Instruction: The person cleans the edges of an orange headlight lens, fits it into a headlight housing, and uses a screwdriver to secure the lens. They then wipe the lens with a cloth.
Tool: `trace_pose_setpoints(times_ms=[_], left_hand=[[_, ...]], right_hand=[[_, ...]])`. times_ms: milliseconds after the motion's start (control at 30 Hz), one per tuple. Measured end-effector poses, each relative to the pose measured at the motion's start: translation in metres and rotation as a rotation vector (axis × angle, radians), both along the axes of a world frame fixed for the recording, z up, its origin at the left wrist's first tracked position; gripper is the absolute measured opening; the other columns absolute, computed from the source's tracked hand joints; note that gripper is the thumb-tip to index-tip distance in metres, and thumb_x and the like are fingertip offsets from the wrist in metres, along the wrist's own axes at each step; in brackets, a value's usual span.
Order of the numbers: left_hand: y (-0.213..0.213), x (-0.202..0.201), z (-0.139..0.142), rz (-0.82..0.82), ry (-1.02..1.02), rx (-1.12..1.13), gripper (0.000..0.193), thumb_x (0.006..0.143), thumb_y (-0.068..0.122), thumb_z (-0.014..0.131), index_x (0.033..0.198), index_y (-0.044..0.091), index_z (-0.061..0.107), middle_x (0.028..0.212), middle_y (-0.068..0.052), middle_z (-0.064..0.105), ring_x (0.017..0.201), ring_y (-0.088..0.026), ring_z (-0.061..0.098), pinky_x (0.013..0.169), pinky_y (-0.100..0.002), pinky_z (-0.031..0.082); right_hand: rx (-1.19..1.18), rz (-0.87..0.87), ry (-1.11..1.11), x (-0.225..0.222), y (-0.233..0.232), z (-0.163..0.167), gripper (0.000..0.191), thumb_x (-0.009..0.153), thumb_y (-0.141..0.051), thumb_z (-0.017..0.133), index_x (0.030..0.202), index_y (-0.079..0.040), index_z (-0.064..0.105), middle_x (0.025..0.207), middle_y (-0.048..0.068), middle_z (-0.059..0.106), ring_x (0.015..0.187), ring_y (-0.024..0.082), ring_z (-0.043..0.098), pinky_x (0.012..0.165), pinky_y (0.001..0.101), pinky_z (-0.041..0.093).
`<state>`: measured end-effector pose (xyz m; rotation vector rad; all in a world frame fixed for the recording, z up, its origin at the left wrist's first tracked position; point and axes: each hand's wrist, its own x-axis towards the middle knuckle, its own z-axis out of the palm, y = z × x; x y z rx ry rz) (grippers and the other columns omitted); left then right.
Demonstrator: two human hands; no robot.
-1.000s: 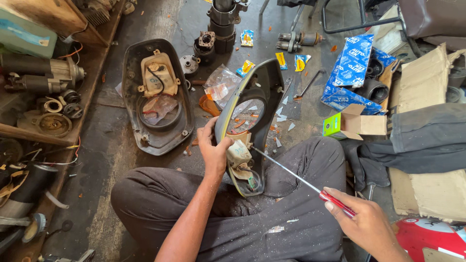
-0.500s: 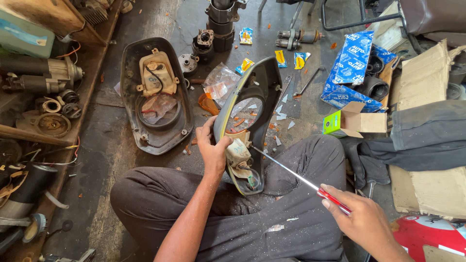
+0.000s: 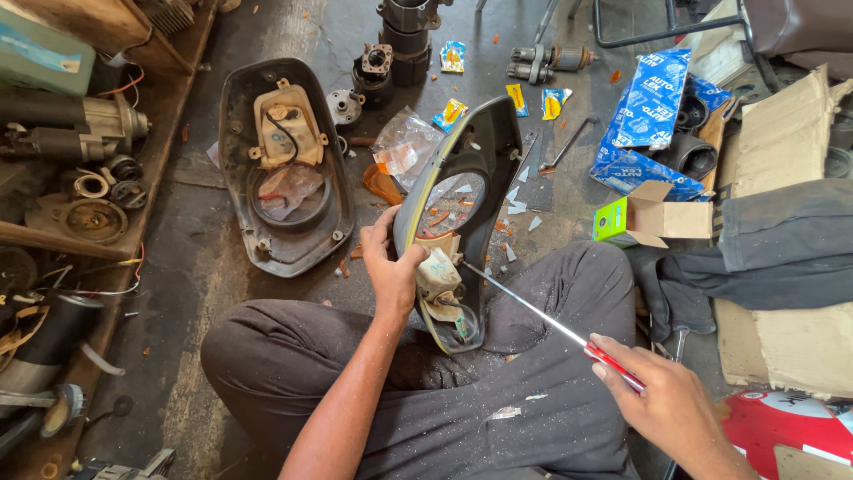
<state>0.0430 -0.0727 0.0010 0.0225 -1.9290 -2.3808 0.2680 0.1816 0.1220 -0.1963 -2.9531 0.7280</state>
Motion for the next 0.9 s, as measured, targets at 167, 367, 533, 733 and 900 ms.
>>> trace_pose_setpoints(times_ms=[167,367,533,733,900], left_hand=[[0.000,0.003,0.003,0.002,0.030,-0.046,0.065,0.065,0.006,0.071,0.130,0.005,0.064,0.109,-0.004,0.042,0.107,-0.019,0.055,0.100,-0.031,0.046],[-0.001,0.006,0.007,0.002,0.076,-0.131,0.068,0.062,0.009,0.069,0.130,0.005,0.063,0.108,-0.006,0.042,0.108,-0.021,0.053,0.104,-0.032,0.044],[-0.001,0.009,0.013,-0.003,0.113,-0.204,0.068,0.061,0.011,0.069,0.129,0.006,0.064,0.107,-0.006,0.042,0.107,-0.022,0.051,0.104,-0.033,0.043],[-0.001,0.013,0.020,-0.024,0.146,-0.203,0.066,0.063,0.012,0.067,0.129,0.006,0.064,0.108,-0.007,0.041,0.107,-0.021,0.050,0.106,-0.032,0.042],[-0.001,0.015,0.022,-0.040,0.167,-0.199,0.067,0.063,0.011,0.067,0.130,0.005,0.064,0.107,-0.006,0.041,0.105,-0.021,0.050,0.105,-0.031,0.041]], right_hand=[[0.339,0.121,0.037,0.012,0.001,-0.009,0.043,0.080,-0.022,0.071,0.120,-0.006,0.064,0.100,0.015,0.063,0.078,0.038,0.068,0.069,0.0450,0.054],[-0.545,-0.161,-0.394,0.023,0.037,-0.043,0.037,0.085,-0.028,0.072,0.111,-0.003,0.063,0.087,0.009,0.063,0.070,0.024,0.062,0.059,0.0357,0.050],[-1.093,-0.207,-0.541,0.036,0.063,-0.083,0.041,0.089,-0.036,0.076,0.108,-0.001,0.065,0.076,0.003,0.065,0.061,0.008,0.055,0.048,0.0256,0.045],[-0.849,-0.039,-0.318,0.037,0.060,-0.079,0.032,0.100,-0.031,0.066,0.108,-0.001,0.068,0.078,0.005,0.065,0.059,0.007,0.057,0.051,0.0274,0.047],[-1.238,-0.584,-0.756,0.026,0.041,-0.053,0.028,0.090,-0.032,0.065,0.100,-0.007,0.066,0.063,0.004,0.058,0.038,0.010,0.042,0.034,0.0277,0.032]])
